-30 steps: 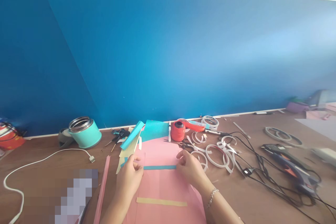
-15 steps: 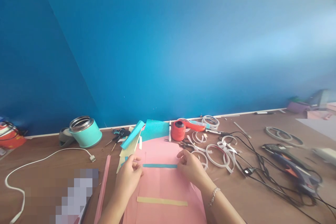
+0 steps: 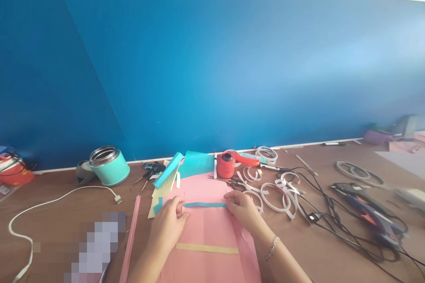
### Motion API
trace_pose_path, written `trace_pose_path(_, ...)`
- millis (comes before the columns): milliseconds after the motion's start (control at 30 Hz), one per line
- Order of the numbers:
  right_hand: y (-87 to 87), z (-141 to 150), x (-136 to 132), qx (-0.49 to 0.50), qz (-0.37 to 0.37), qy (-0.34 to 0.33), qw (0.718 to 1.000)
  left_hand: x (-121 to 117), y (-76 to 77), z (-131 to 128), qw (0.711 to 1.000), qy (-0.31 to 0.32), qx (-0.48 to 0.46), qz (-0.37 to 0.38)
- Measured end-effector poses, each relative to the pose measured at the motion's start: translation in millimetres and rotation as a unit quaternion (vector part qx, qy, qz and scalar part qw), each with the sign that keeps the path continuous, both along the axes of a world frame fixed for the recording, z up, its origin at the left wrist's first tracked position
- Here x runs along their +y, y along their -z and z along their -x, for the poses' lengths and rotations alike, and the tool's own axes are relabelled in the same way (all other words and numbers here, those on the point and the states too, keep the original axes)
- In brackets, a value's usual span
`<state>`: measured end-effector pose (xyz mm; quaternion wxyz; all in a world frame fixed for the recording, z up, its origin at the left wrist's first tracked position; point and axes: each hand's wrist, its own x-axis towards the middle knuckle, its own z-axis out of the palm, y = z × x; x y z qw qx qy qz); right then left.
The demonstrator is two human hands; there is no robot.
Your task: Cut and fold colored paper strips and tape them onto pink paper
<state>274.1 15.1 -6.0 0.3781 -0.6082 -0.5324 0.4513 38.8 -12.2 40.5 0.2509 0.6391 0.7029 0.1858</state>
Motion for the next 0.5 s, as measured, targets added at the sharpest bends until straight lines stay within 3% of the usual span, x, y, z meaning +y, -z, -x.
trace_pose_path(233,-27.7,-0.2,-2.7,0.022,0.052,0.055,0.997,-1.2,0.1,-1.9,1.0,-0.013,0.004,0.005)
trace_pose_path(333,-35.6,-2.8,-4.7,0.024,0.066,0.046,0.996,-2.1,-3.6,-4.3,1.0,-0.017,0.003,0.007)
trace_pose_path(433,-34.2,-5.2,-6.6,-0.075,0.03,0.021,0.996,-3.7,-5.5,-5.0,1.0,-0.017,0.007,-0.006)
trace_pose_path(500,-34.5,-4.8,-9.4,-0.177,-0.055,0.013,0.983,-4.8,-3.6,-3.3,1.0,-0.014,-0.007,-0.024)
